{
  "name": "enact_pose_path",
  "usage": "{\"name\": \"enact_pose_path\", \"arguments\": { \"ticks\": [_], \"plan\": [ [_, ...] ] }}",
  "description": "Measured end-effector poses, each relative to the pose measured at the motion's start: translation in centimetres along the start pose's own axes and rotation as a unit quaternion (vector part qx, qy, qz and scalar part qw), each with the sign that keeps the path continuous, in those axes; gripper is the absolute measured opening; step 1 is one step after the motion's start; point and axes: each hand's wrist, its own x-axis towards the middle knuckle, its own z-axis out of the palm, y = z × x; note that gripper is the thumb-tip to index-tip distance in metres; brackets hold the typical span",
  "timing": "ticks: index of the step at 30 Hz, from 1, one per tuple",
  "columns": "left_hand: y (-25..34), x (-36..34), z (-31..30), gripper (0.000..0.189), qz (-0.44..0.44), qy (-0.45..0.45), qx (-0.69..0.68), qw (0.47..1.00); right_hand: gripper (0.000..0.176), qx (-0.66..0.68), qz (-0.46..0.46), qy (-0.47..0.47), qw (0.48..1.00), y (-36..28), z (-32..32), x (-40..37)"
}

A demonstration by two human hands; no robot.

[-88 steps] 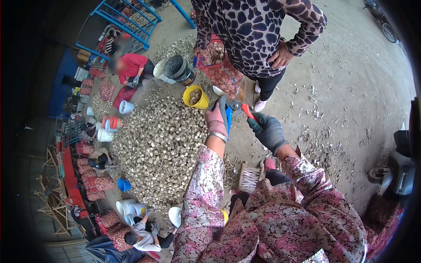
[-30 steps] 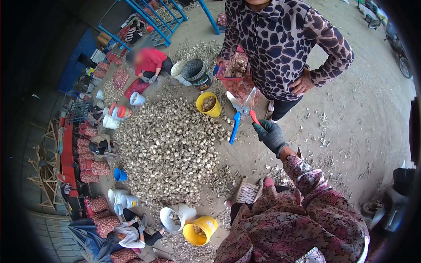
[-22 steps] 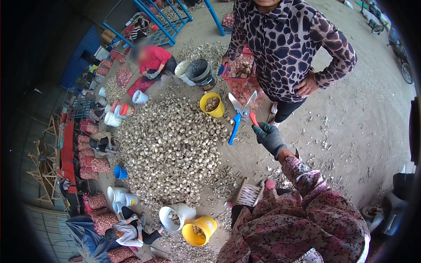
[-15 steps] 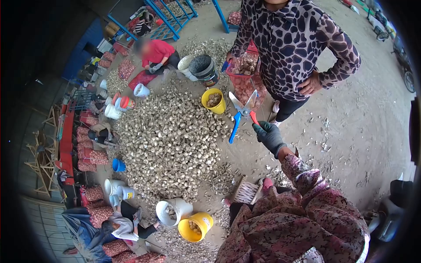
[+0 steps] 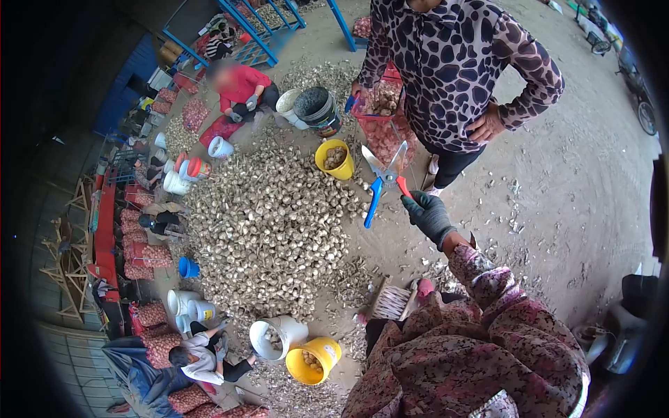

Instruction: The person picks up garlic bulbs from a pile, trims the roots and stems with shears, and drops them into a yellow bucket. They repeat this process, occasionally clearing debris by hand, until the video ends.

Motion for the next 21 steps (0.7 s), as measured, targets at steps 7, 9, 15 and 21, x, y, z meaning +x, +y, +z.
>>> {"name": "enact_pose_path", "arguments": {
  "ticks": [7,9,15,21],
  "plan": [
    [-1.3,-0.8,-0.2,0.048,-0.005,0.002,-0.021,1.0,0.026,-0.004,-0.009,-0.008,1.0,0.9,0.5,0.1],
    [-1.6,-1.2,0.0,0.048,-0.006,0.007,-0.037,0.999,0.023,-0.005,-0.014,-0.013,1.0,1.3,1.0,0.2],
    [-3.2,-1.3,0.7,0.049,-0.023,0.02,-0.077,0.997,0.022,0.002,-0.005,-0.03,1.0,1.6,2.0,-0.2],
    [-4.4,-1.1,0.9,0.049,-0.038,0.016,-0.09,0.995,0.021,-0.001,0.001,-0.046,0.999,1.4,2.6,-1.3]
  ]
}}
